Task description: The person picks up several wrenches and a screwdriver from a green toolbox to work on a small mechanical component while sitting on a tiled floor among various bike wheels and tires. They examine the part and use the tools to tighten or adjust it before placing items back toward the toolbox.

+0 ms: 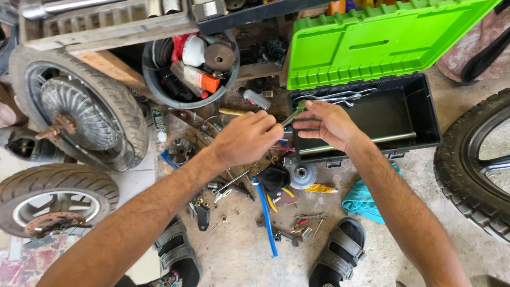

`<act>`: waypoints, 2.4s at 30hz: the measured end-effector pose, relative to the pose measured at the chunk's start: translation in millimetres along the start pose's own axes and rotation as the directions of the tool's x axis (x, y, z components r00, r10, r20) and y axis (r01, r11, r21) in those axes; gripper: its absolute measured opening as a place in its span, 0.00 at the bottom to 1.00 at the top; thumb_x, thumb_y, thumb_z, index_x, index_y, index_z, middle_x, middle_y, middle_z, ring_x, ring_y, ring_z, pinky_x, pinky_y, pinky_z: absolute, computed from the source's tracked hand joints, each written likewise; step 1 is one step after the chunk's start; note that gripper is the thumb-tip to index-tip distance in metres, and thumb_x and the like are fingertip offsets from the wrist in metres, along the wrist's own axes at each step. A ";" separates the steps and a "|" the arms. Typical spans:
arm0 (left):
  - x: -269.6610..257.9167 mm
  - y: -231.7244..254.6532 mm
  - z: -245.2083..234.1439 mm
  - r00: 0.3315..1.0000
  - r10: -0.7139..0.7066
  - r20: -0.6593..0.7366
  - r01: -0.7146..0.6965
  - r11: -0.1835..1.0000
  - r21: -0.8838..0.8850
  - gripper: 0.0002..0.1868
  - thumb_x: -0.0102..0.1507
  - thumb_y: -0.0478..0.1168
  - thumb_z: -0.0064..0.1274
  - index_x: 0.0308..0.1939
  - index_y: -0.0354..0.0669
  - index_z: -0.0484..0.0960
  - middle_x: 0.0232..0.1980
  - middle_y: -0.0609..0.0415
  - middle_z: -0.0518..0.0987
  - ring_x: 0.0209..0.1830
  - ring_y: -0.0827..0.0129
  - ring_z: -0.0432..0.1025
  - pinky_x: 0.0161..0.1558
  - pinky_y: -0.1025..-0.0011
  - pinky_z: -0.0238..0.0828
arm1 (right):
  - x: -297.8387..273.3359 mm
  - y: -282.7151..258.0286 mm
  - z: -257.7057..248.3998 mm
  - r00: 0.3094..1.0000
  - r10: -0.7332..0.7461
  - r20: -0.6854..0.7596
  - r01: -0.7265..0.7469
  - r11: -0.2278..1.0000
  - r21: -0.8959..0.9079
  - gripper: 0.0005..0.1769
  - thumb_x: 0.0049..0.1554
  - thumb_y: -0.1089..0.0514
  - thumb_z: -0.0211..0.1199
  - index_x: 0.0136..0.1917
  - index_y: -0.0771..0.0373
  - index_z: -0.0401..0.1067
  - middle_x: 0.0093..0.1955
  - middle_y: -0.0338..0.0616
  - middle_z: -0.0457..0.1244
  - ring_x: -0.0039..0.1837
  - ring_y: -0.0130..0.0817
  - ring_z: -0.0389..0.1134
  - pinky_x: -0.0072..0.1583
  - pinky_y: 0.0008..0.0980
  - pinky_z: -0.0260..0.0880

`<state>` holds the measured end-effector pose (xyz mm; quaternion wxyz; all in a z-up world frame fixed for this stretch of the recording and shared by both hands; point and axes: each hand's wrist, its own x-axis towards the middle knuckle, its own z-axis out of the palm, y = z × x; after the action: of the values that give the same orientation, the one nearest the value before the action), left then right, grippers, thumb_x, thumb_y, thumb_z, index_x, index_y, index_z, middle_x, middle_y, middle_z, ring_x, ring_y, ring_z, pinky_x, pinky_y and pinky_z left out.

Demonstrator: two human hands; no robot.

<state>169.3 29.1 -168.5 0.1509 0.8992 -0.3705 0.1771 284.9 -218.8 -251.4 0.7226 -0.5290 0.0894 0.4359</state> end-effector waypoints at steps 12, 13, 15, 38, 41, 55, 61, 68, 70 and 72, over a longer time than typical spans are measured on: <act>81.1 54.1 118.2 0.948 0.318 -0.010 -0.316 0.943 0.103 0.07 0.59 0.44 0.54 0.39 0.49 0.77 0.38 0.58 0.72 0.41 0.67 0.72 0.42 0.67 0.70 | -17.3 10.3 -89.3 0.966 -0.198 -0.164 0.224 0.961 0.161 0.22 0.62 0.63 0.58 0.68 0.67 0.59 0.61 0.53 0.67 0.56 0.46 0.73 0.56 0.47 0.78; 84.1 54.6 124.7 0.946 0.324 -0.006 -0.322 0.942 0.097 0.07 0.59 0.44 0.54 0.39 0.49 0.77 0.38 0.58 0.72 0.41 0.67 0.72 0.42 0.67 0.70 | -17.4 11.2 -96.6 0.968 -0.184 -0.171 0.217 0.956 0.199 0.19 0.63 0.63 0.57 0.66 0.69 0.60 0.61 0.53 0.68 0.56 0.46 0.74 0.57 0.48 0.79; 90.2 53.2 134.6 0.962 0.262 0.079 -0.268 0.961 0.073 0.08 0.60 0.45 0.56 0.40 0.50 0.78 0.40 0.58 0.73 0.44 0.66 0.72 0.41 0.66 0.68 | -16.1 10.1 -109.5 0.962 -0.183 -0.202 0.227 0.947 0.226 0.17 0.63 0.61 0.56 0.65 0.67 0.61 0.58 0.53 0.67 0.55 0.46 0.75 0.57 0.49 0.79; 80.4 11.5 263.5 0.743 -0.529 0.411 0.474 0.849 0.236 0.38 0.52 0.41 0.64 0.65 0.28 0.72 0.71 0.39 0.67 0.62 0.54 0.67 0.56 0.53 0.70 | 28.7 -6.0 -150.4 0.640 -0.720 0.268 0.330 -0.057 -0.942 0.07 0.57 0.68 0.63 0.50 0.64 0.73 0.42 0.54 0.68 0.48 0.55 0.70 0.49 0.49 0.70; 81.7 11.9 267.5 0.715 -0.564 0.412 0.545 0.820 0.176 0.40 0.53 0.44 0.66 0.64 0.24 0.70 0.70 0.39 0.65 0.64 0.51 0.66 0.59 0.49 0.68 | 34.4 -5.0 -146.4 0.613 -0.719 0.328 0.333 -0.141 -0.932 0.06 0.57 0.68 0.64 0.49 0.63 0.74 0.42 0.47 0.69 0.47 0.50 0.70 0.51 0.46 0.70; 66.8 24.4 262.9 0.732 -0.504 0.459 0.548 0.836 0.043 0.32 0.57 0.43 0.65 0.57 0.21 0.75 0.59 0.42 0.70 0.58 0.52 0.68 0.54 0.57 0.72 | 59.7 31.1 -133.4 0.591 -0.685 0.426 0.252 -0.345 -0.904 0.17 0.48 0.68 0.62 0.49 0.54 0.81 0.47 0.40 0.67 0.53 0.41 0.66 0.56 0.37 0.72; 70.5 27.0 252.5 0.746 -0.491 0.451 0.498 0.860 0.112 0.33 0.53 0.45 0.68 0.55 0.25 0.77 0.57 0.42 0.72 0.58 0.54 0.68 0.54 0.55 0.70 | 76.8 58.9 -124.3 0.555 -0.664 0.501 0.186 -0.489 -0.852 0.11 0.50 0.59 0.64 0.47 0.53 0.81 0.46 0.36 0.66 0.54 0.35 0.67 0.56 0.35 0.69; 68.9 21.1 241.5 0.798 -0.436 0.415 0.391 0.900 0.194 0.28 0.54 0.49 0.67 0.51 0.32 0.82 0.53 0.46 0.78 0.60 0.56 0.67 0.60 0.54 0.63 | 85.8 66.3 -120.4 0.525 -0.673 0.521 0.141 -0.535 -0.833 0.13 0.50 0.56 0.64 0.49 0.52 0.81 0.44 0.33 0.66 0.54 0.35 0.66 0.55 0.35 0.65; 67.1 18.1 242.0 0.800 -0.430 0.419 0.375 0.903 0.211 0.29 0.55 0.50 0.67 0.52 0.31 0.81 0.54 0.45 0.78 0.62 0.56 0.66 0.59 0.55 0.63 | 90.8 67.4 -120.1 0.533 -0.666 0.522 0.143 -0.537 -0.831 0.11 0.50 0.56 0.64 0.48 0.52 0.81 0.44 0.32 0.66 0.53 0.35 0.66 0.54 0.35 0.66; 65.3 15.4 243.0 0.838 -0.388 0.384 0.302 0.916 0.265 0.32 0.54 0.54 0.67 0.52 0.33 0.81 0.57 0.45 0.78 0.67 0.55 0.64 0.62 0.56 0.60 | 96.5 69.5 -120.7 0.548 -0.657 0.517 0.150 -0.531 -0.834 0.11 0.50 0.57 0.65 0.48 0.52 0.81 0.44 0.32 0.66 0.51 0.34 0.67 0.51 0.34 0.68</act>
<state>251.7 -119.2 -354.9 0.0072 0.9782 -0.2066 -0.0200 332.9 -264.6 -407.3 0.1078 -0.8979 -0.4014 -0.1451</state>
